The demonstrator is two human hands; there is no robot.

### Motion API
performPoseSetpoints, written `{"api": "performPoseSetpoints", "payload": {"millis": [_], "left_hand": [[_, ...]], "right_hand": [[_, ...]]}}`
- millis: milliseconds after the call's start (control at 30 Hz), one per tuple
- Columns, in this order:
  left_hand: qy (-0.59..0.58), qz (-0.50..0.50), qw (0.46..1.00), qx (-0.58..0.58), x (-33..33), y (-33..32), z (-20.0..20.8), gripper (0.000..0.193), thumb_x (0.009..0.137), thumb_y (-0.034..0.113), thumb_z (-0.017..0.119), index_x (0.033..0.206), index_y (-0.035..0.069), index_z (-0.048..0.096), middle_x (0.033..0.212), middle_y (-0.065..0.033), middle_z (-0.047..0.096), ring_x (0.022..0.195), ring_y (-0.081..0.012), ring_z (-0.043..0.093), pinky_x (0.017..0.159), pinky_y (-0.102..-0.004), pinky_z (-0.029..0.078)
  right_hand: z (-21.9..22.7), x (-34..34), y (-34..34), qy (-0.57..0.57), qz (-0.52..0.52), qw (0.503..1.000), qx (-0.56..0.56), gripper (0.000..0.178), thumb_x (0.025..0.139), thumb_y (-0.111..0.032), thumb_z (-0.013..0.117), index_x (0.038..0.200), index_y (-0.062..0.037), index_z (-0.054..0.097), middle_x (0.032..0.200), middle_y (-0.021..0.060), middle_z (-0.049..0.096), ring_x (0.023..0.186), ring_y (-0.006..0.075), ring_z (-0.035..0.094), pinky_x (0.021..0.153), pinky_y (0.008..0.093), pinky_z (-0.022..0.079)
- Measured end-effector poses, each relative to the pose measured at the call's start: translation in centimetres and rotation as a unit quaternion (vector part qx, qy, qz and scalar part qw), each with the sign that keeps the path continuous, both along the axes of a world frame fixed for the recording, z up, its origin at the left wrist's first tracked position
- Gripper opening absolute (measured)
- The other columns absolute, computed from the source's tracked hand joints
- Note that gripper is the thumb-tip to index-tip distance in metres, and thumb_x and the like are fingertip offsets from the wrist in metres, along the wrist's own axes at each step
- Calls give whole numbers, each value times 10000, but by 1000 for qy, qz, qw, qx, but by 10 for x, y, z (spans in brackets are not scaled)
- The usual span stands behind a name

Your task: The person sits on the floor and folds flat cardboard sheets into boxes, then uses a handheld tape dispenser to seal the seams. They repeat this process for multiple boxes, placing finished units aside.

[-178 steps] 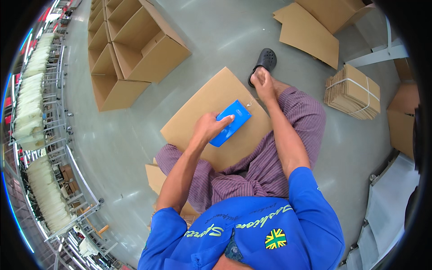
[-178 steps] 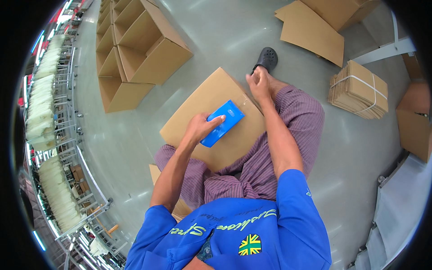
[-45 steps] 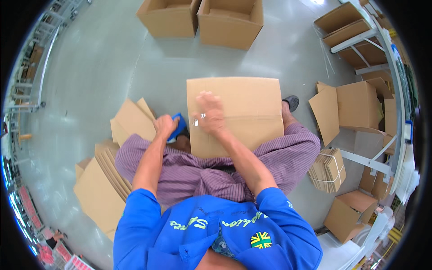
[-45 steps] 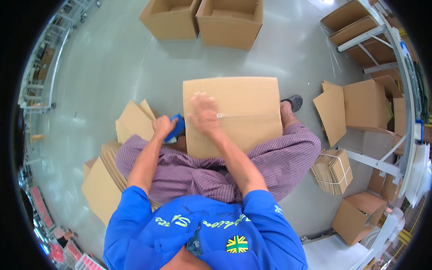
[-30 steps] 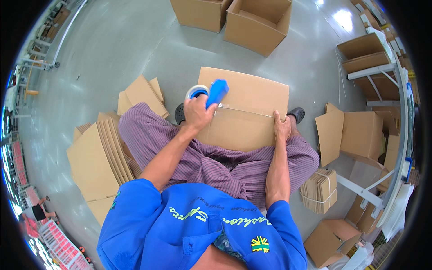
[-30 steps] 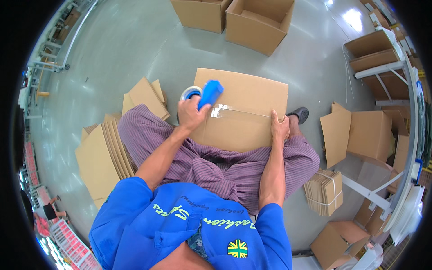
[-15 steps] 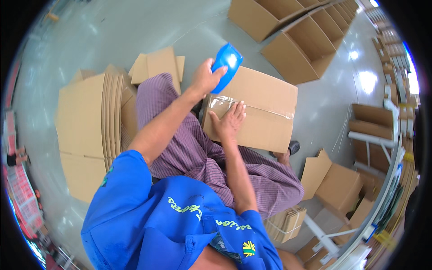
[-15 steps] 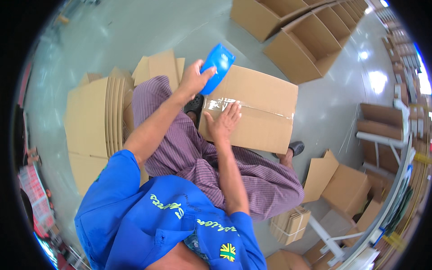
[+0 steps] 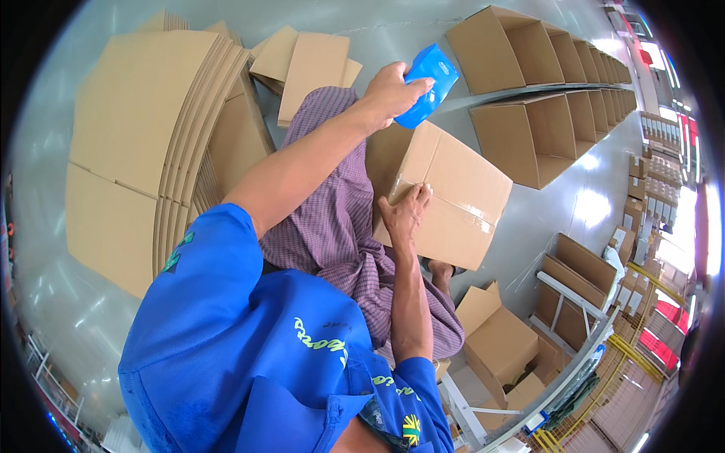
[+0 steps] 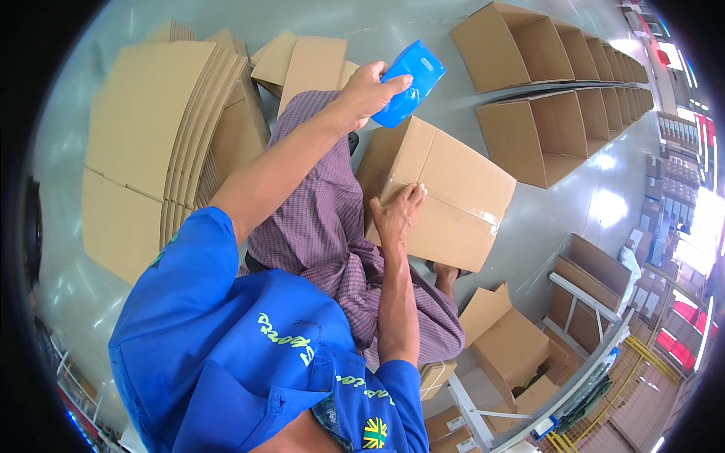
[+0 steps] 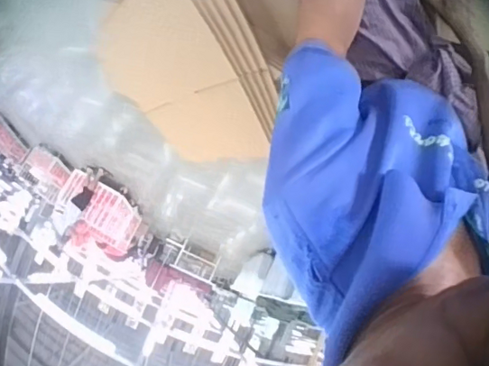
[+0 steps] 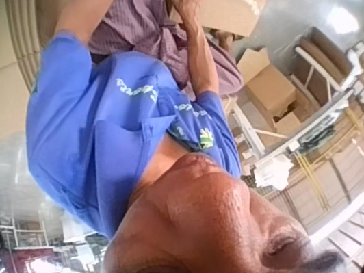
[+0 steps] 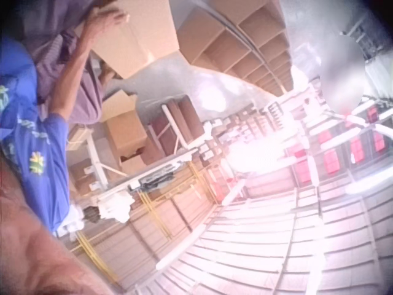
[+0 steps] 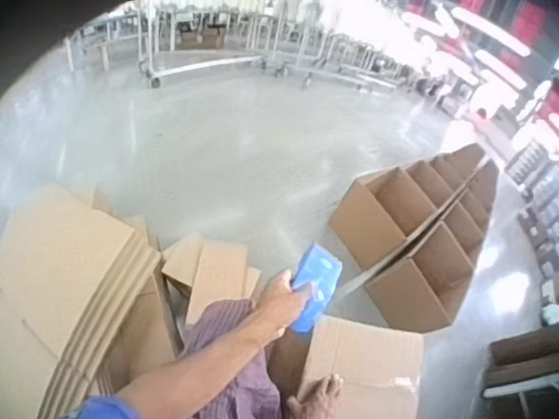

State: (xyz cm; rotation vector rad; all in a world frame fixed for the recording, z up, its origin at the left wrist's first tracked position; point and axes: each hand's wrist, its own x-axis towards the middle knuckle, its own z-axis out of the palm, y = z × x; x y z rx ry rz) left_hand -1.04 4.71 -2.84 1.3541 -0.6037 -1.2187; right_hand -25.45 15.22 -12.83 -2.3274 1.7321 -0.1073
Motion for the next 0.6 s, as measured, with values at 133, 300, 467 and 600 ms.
{"api": "performPoseSetpoints", "payload": {"millis": [133,300,467,600], "left_hand": [[2,11,1000,-5,-4,-2,0,585,882,291,742,1237,-116,517,1157,-221,633,1012,-241,652,846,-370,553],[-13,-6,1000,-14,-11,0,-6,663,853,312,738,1284,-135,506,1187,-264,629,1052,-304,656,866,-389,542],[-18,-53,998,-30,-16,9,-9,578,875,285,729,1228,-125,525,1124,-234,643,996,-274,659,844,-394,548],[-42,-87,995,-16,-20,10,-6,557,881,284,726,1210,-121,532,1104,-228,651,976,-266,665,832,-389,551]], "right_hand": [[6,-57,10,20,27,999,38,921,689,-226,800,1401,151,354,1462,324,350,1376,457,326,1167,465,293],[19,-131,28,103,3,993,58,749,748,-67,724,1416,56,409,1443,252,425,1326,424,408,1131,443,352],[14,-157,38,88,1,996,25,645,771,-14,668,1378,24,454,1384,207,477,1285,409,445,1099,437,388],[11,-152,42,97,2,995,3,654,768,-29,672,1378,32,444,1396,222,449,1281,418,441,1096,452,385]]}}
